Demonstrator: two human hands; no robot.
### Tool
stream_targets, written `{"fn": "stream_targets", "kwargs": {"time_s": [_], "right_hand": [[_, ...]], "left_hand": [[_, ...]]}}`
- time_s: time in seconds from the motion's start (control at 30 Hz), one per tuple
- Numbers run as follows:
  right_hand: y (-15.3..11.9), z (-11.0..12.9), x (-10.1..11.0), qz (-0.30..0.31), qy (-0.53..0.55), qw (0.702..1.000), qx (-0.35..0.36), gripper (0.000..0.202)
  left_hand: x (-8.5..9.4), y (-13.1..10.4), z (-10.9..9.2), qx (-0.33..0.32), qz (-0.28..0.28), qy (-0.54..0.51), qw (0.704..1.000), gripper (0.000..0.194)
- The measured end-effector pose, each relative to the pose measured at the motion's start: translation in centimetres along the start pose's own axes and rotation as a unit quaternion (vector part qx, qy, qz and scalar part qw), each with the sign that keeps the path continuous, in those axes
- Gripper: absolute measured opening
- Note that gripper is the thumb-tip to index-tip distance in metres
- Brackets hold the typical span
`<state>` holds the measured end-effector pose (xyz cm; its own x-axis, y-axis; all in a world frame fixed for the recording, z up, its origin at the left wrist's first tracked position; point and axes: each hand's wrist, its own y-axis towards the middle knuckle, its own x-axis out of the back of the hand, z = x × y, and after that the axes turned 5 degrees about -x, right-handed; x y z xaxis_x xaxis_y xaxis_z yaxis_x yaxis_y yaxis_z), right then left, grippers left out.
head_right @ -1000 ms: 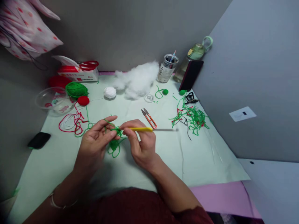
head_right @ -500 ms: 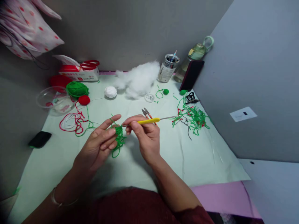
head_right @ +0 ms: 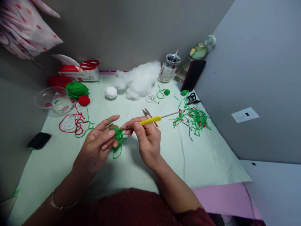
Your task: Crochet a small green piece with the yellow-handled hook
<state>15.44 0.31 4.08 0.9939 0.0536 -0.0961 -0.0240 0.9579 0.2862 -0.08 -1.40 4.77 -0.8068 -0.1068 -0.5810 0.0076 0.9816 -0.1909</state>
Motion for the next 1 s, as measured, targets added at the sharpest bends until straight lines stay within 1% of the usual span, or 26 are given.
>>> {"fn": "stream_targets", "kwargs": {"time_s": [0.07,0.13,0.17,0.23,0.27,0.3,0.33,0.4,0.47,0.5,0.57,0.67,0.77,0.87,1.0], "right_hand": [[-0.3,-0.1,0.0,0.004,-0.096,0.992,0.086,0.02],[-0.6,-0.4,0.0,0.018,-0.181,0.966,0.183,0.022],[-0.7,-0.6,0.0,0.024,-0.219,0.95,0.222,0.024],[-0.9,-0.8,-0.1,0.026,-0.291,0.918,0.267,0.028],[-0.9,-0.9,-0.1,0.02,-0.321,0.906,0.276,0.029],[-0.9,-0.9,-0.2,0.013,-0.337,0.899,0.279,0.03],[-0.9,-0.9,-0.3,0.004,-0.331,0.903,0.274,0.029],[-0.7,-0.6,-0.4,-0.008,-0.267,0.935,0.234,0.025],[-0.6,-0.3,-0.4,-0.011,-0.182,0.97,0.163,0.023],[-0.5,-0.1,-0.4,-0.01,-0.143,0.982,0.125,0.022],[-0.3,0.3,-0.4,-0.011,-0.074,0.996,0.055,0.021],[0.1,0.3,-0.2,-0.015,0.041,0.999,-0.027,0.022],[0.5,0.0,0.0,0.002,0.11,0.992,-0.068,0.02],[0.7,-0.5,0.1,0.019,0.116,0.99,-0.073,0.02],[0.6,-0.8,0.1,0.02,0.066,0.995,-0.073,0.023]], "left_hand": [[-0.1,-0.1,0.1,-0.031,-0.017,0.029,0.999,0.04],[-0.3,-0.3,0.2,-0.045,-0.031,0.046,0.997,0.044],[-0.4,-0.4,0.2,-0.041,-0.033,0.042,0.998,0.046],[-0.5,-0.5,0.2,-0.009,-0.028,0.011,1.0,0.048],[-0.5,-0.5,0.2,0.017,-0.018,-0.012,1.0,0.048],[-0.5,-0.5,0.1,0.046,-0.01,-0.034,0.998,0.046],[-0.5,-0.4,0.0,0.07,-0.005,-0.054,0.996,0.044],[-0.3,0.0,-0.2,0.095,-0.01,-0.078,0.992,0.041],[0.0,0.3,-0.4,0.083,-0.027,-0.084,0.993,0.038],[0.1,0.4,-0.5,0.073,-0.034,-0.083,0.993,0.037],[0.2,0.6,-0.6,0.062,-0.036,-0.077,0.994,0.035],[0.3,0.5,-0.6,0.066,-0.026,-0.068,0.995,0.032],[0.3,0.4,-0.4,0.075,-0.005,-0.06,0.995,0.032],[0.1,0.4,-0.2,0.074,0.006,-0.053,0.996,0.032],[-0.1,0.3,-0.2,0.064,0.017,-0.04,0.997,0.034]]}}
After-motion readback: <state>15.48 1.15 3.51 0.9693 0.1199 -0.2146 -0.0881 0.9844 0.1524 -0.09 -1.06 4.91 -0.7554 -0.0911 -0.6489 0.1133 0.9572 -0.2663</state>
